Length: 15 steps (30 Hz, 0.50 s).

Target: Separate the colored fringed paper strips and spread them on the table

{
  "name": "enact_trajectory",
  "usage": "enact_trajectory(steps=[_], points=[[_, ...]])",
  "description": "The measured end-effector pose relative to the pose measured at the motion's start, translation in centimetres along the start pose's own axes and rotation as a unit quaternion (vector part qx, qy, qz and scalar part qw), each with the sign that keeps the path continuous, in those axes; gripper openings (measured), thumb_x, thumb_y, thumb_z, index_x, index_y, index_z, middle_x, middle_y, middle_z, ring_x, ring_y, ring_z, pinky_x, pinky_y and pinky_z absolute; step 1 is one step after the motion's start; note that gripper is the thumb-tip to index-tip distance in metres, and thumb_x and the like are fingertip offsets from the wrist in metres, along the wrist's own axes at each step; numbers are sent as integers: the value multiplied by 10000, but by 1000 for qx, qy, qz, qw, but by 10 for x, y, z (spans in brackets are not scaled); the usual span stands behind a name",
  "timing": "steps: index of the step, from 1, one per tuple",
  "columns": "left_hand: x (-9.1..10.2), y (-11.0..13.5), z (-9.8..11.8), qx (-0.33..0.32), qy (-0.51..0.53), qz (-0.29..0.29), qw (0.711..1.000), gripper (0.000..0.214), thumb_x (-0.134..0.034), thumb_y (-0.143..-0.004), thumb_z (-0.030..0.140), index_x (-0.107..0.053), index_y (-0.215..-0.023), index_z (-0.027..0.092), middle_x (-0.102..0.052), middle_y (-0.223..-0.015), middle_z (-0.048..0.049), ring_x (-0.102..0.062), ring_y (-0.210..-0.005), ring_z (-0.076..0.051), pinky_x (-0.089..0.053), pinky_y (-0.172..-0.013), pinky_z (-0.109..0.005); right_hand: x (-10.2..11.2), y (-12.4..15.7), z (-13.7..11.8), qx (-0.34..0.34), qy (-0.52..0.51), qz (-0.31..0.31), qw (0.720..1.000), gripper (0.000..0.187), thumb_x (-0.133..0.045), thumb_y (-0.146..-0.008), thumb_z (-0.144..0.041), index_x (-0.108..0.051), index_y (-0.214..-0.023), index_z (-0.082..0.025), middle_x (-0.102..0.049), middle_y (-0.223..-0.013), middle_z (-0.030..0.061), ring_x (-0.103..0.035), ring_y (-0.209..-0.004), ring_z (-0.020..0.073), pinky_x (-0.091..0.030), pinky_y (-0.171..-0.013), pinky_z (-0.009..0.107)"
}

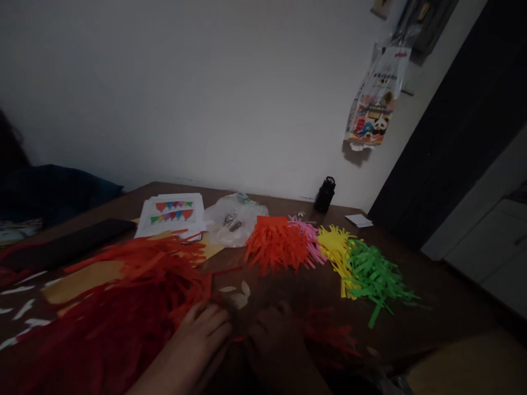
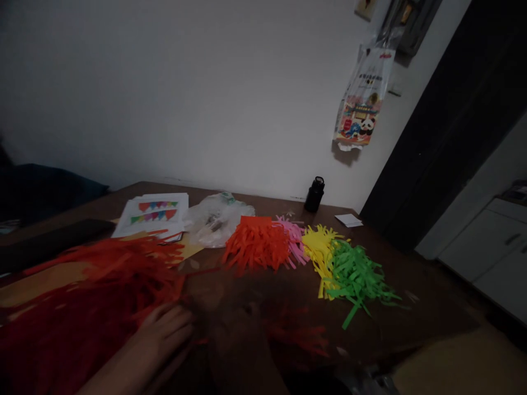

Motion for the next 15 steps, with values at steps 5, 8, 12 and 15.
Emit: enact_trajectory(steps=[5, 8, 12, 15], points=[[-12, 4, -5, -35, -27, 58, 997, 261, -425, -871, 126, -613, -724, 230, -656, -760, -5, -573, -781, -211, -339, -845, -424, -12, 1, -4, 47, 30, 25, 998, 291, -576, -941, -215, -501, -661, -190, -550, -640, -22, -494, -673, 159, -320, -736, 342], [-14, 7, -18, 15, 44, 20, 999, 235, -481, -876, 165, -617, -702, 245, -667, -750, 1, -593, -789, -209, -375, -844, -426, -15, 3, -2, 89, 32, -12, 995, 289, -602, -940, -231, -528, -662, -195, -565, -638, -28, -502, -677, 153, -341, -737, 332], [-20, 16, -39, 75, 135, -14, 988, 317, -392, -916, 98, -633, -819, 280, -696, -751, 8, -653, -778, -184, -490, -731, -357, -4, 14, 10, 85, 20, -49, 995, 231, -607, -947, -232, -569, -722, -193, -592, -676, -41, -525, -718, 141, -362, -837, 337], [-24, 23, -47, 100, 187, -18, 977, 346, -360, -884, 20, -581, -874, 287, -707, -745, 24, -683, -730, -160, -531, -646, -305, 8, 23, 18, 77, 18, -49, 996, 257, -594, -950, -224, -564, -697, -189, -565, -640, -44, -512, -703, 131, -356, -897, 334]])
Point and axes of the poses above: each hand's wrist, its own y-axis away from the middle knuckle, its own x-axis out of the back of the hand, z = x × y, the point moved 4 cm from there along -y, towards the middle knuckle
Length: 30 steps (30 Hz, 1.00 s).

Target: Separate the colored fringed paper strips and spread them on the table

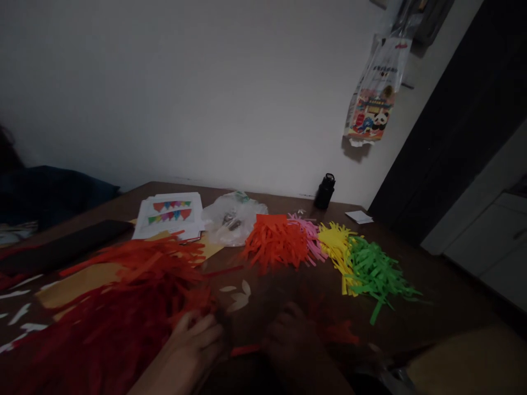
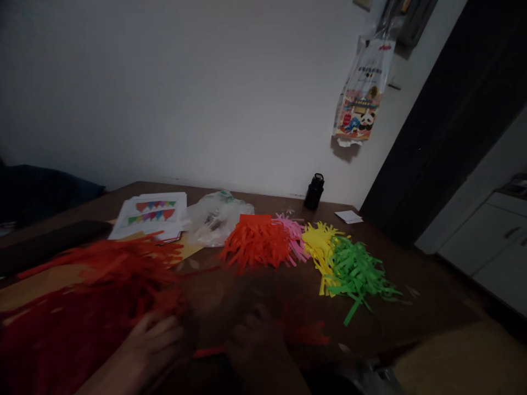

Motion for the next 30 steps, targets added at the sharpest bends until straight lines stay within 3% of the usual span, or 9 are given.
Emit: enact_trajectory(steps=[2, 4, 7, 9, 14, 20, 25, 30], points=[[1, 2, 3, 14, 25, -3, 1000, 376, -352, -854, -23, -555, -890, 293, -716, -753, 35, -687, -702, -152, -550, -650, -298, 3, 4, 3, -12, 0, -16, 1000, 229, -614, -934, -217, -570, -711, -188, -573, -649, -45, -510, -710, 129, -356, -896, 330], [3, 1, 16, 5, -12, -16, 1000, 364, -356, -862, -3, -568, -884, 292, -724, -782, 21, -688, -729, -165, -547, -686, -318, 4, 6, 3, -30, -9, -29, 999, 195, -642, -909, -212, -573, -728, -193, -584, -673, -41, -511, -724, 136, -356, -864, 333], [7, -1, 40, -24, -99, -44, 994, 211, -467, -893, 156, -617, -824, 285, -724, -836, 3, -674, -810, -210, -494, -758, -384, 3, 7, 2, -70, -22, -19, 997, 193, -627, -885, -183, -550, -709, -194, -579, -695, -31, -505, -727, 146, -335, -806, 349], [7, -4, 49, -3, -127, -55, 990, 185, -488, -893, 220, -637, -800, 276, -724, -863, -5, -668, -835, -235, -458, -774, -416, 1, 7, 1, -107, -28, -16, 994, 171, -618, -853, -137, -537, -713, -193, -589, -734, -25, -507, -744, 152, -316, -786, 356], [3, -10, 51, 78, -177, -93, 977, 254, -416, -902, 228, -666, -857, 221, -742, -917, -69, -682, -893, -290, -429, -801, -465, -2, 6, 1, -148, -7, -38, 988, 183, -665, -827, -123, -534, -717, -189, -611, -758, -21, -525, -759, 168, -290, -762, 361], [6, -11, 54, 91, -171, -110, 975, 287, -395, -911, 234, -658, -800, 208, -746, -870, -61, -690, -862, -261, -434, -793, -420, -2, 9, 7, -177, -76, -74, 978, 165, -726, -813, -176, -567, -778, -205, -638, -837, -38, -552, -828, 169, -301, -781, 354], [4, -7, 42, 33, -176, -48, 983, 217, -462, -904, 233, -677, -879, 253, -752, -911, -14, -683, -862, -229, -391, -744, -367, -7, 11, 8, -217, -19, -98, 971, 157, -696, -781, -106, -565, -776, -192, -627, -820, 6, -538, -786, 203, -309, -733, 370], [-1, -10, 36, -137, -275, 36, 951, 167, -604, -778, 131, -656, -726, 281, -714, -734, 51, -632, -767, -220, -303, -815, -417, 1, 5, 6, -250, -50, -92, 963, 159, -743, -773, -147, -597, -816, -192, -640, -882, 22, -555, -849, 224, -324, -787, 393]])
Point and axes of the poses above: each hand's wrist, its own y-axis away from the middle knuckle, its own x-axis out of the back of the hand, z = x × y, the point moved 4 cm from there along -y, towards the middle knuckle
